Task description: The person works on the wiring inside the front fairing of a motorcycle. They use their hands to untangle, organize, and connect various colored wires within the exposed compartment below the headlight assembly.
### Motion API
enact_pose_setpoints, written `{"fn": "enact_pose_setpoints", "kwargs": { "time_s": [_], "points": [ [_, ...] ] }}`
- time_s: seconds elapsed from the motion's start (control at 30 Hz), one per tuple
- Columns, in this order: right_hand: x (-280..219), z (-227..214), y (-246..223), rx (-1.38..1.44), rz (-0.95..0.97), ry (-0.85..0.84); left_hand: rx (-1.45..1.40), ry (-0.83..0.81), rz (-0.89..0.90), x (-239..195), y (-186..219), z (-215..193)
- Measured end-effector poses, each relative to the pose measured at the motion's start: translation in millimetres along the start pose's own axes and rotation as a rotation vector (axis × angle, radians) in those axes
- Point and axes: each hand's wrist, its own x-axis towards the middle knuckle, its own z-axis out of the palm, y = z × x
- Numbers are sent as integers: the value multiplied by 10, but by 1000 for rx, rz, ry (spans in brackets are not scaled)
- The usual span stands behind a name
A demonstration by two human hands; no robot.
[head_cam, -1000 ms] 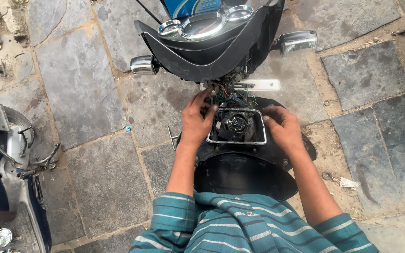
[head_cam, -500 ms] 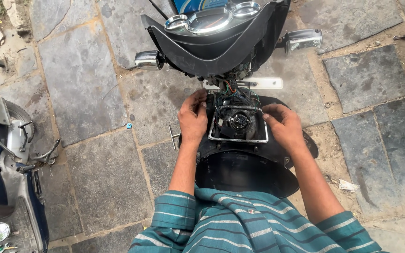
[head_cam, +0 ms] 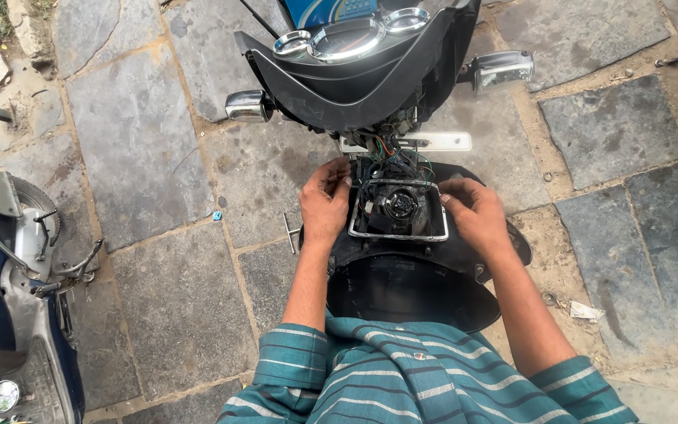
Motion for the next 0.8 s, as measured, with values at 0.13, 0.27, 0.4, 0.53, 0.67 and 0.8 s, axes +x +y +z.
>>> {"fn": "enact_pose_setpoints", "kwargs": {
  "time_s": [0.13,0.27,0.4,0.53,0.67,0.8],
  "points": [
    [7,15,30,29,5,-1,20,-9,-24,-5,93,0],
    [75,91,-276,-35,-115,-7,94,-41,-8,22,229,-23],
    [395,250,-259,-149,-258,58,281,-44,97,108,324,-2],
    [726,417,-357,40,-101,119,276,-7,233,172,389,75],
    [958,561,-446,418,82,167,238,40,269,226,368,136],
    [1061,696,-376,603,143,276,235,113,225,228,315,105]
  ]
}}
